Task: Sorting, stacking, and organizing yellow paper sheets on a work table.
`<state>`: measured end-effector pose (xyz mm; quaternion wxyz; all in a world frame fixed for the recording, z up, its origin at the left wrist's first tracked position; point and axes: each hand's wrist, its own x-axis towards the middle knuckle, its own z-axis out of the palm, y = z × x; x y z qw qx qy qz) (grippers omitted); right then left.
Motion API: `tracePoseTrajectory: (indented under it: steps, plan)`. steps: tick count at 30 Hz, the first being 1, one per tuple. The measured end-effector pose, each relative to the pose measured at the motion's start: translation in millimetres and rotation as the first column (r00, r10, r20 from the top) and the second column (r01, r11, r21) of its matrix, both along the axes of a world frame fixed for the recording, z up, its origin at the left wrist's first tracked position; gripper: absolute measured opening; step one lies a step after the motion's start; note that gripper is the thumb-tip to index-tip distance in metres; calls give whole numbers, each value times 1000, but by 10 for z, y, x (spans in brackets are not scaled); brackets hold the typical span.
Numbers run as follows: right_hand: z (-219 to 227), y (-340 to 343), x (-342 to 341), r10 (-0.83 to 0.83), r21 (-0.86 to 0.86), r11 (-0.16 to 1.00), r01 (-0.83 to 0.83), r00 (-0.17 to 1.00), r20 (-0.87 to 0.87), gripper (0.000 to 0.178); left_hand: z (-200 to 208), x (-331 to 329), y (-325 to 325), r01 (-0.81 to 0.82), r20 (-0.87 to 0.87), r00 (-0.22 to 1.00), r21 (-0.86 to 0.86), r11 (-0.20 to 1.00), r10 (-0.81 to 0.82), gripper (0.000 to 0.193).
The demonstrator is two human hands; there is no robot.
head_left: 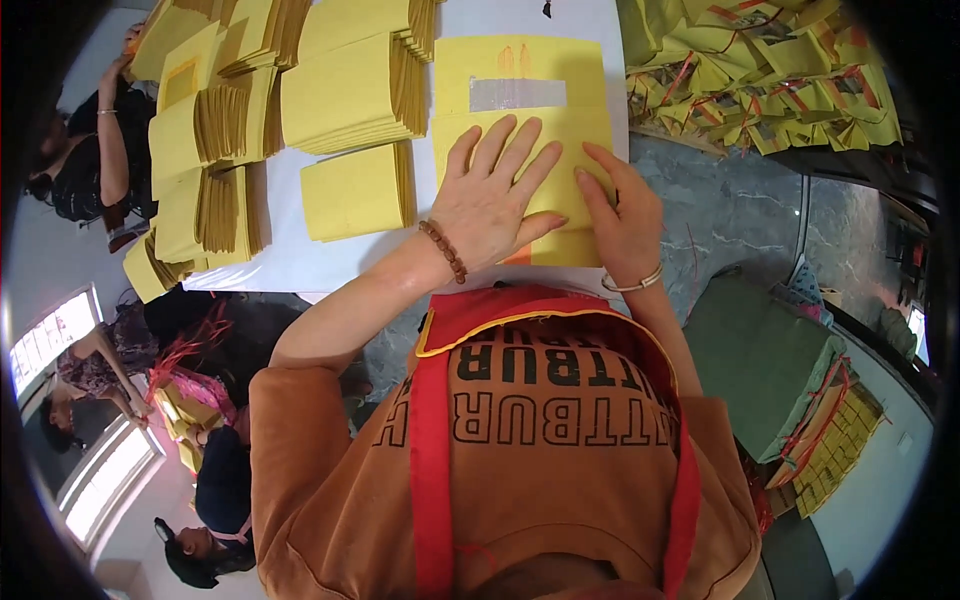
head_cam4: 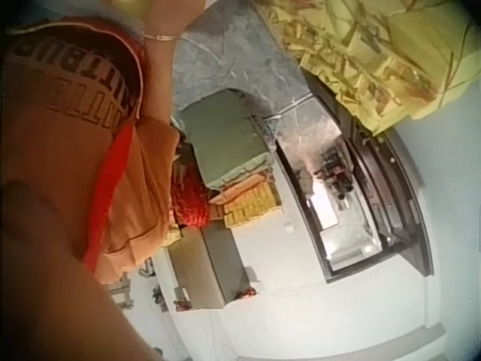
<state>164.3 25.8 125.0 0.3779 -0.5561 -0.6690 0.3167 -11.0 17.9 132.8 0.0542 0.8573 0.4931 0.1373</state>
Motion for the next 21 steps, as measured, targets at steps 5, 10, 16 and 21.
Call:
tracePoseTrajectory:
  steps: [5,10,16,21]
  plan:
    - [246,-13,1,-3,310,924,-226,804,594,48,1,-15,-6,1,-27,1000,-50,999,-3,66]
    - [60,32,-61,393,101,825,-556,693,605,58,-13,-67,-3,29,-25,999,-71,997,-31,65]
    - [-16,16,-109,336,118,846,-521,690,641,61,-106,-258,39,51,472,880,-225,973,63,49]
    - [-19,27,-101,321,80,850,-521,632,705,62,-10,-259,-129,11,371,928,-99,995,27,58]
